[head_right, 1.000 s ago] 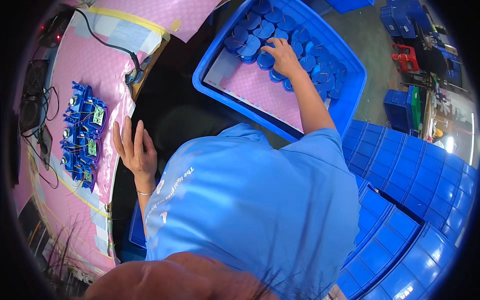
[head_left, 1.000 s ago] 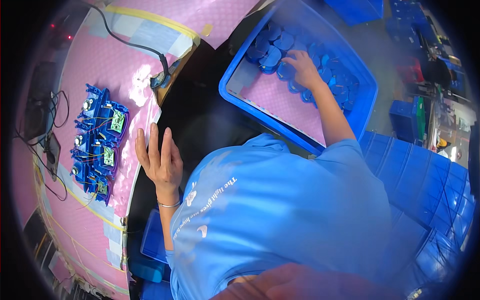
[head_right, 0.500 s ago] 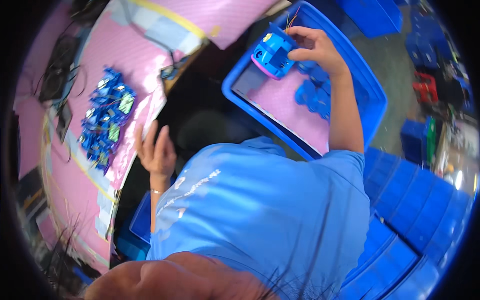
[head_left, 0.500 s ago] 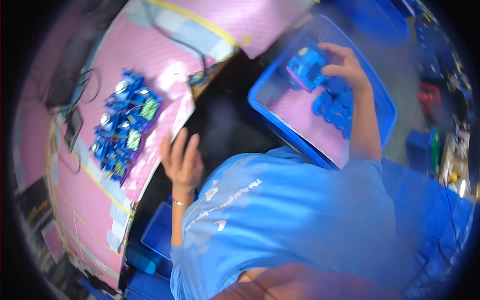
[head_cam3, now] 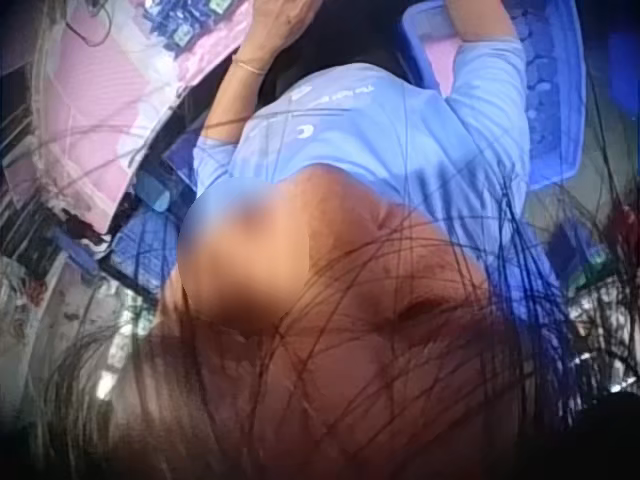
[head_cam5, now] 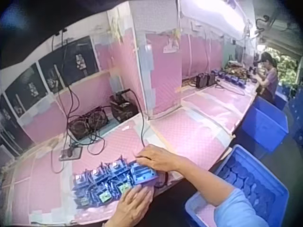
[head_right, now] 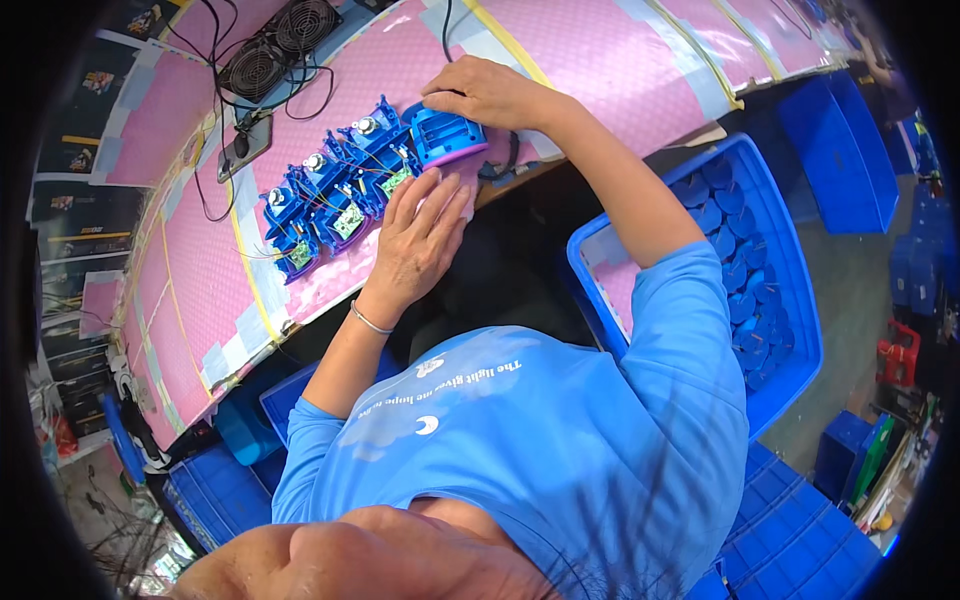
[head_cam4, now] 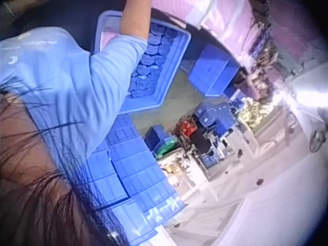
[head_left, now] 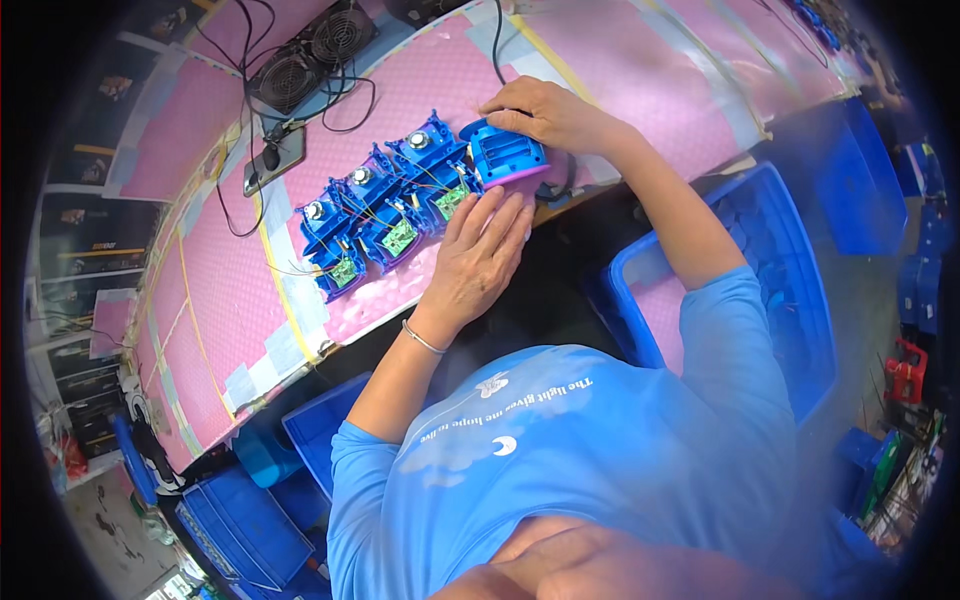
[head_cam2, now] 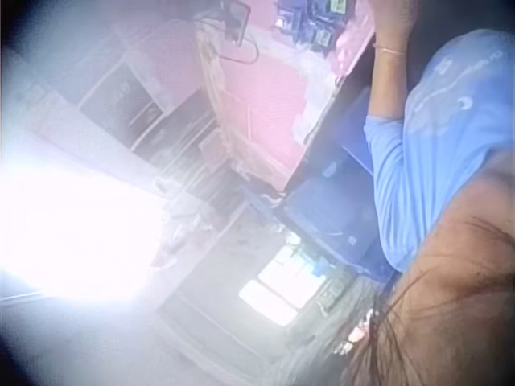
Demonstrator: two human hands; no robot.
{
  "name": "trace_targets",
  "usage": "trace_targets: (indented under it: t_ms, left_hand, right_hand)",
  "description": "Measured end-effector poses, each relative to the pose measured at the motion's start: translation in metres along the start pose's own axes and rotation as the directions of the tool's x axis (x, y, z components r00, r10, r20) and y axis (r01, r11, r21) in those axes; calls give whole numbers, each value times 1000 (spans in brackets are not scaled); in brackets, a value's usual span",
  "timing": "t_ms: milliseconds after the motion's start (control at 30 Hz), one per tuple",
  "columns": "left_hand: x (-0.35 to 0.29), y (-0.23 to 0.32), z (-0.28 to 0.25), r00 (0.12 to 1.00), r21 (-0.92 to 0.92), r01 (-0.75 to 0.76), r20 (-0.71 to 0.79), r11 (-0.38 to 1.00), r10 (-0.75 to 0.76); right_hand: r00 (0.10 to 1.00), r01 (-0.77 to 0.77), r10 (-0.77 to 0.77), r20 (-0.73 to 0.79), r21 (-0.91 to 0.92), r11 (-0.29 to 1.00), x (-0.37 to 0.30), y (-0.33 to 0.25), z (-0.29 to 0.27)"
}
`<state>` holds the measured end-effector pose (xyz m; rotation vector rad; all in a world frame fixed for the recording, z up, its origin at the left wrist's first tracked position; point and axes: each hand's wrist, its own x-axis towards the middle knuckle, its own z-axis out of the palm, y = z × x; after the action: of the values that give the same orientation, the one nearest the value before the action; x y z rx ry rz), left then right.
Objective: Soldering wires to electronic components within plastic housings at a factory workbench.
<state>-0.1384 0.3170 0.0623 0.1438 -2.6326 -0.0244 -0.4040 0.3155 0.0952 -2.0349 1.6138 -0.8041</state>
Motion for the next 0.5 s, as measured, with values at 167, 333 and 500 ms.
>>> trace_targets:
  t_ms: [167, 333, 500]
  left_hand:
    - [12, -6, 13, 999, 11, 46, -6, 999, -46]
    - [18, -2, 22, 993, 17, 96, 74, 995, -97]
    - [17, 3, 25, 990, 63, 110, 85, 992, -115]
  right_hand:
    - [981, 121, -100, -166, 123, 985, -28, 5, 5]
    - [973, 154, -152, -175, -5, 988, -38, 4, 10]
    - [953, 98, 51, -299, 461, 882, -29, 7, -2]
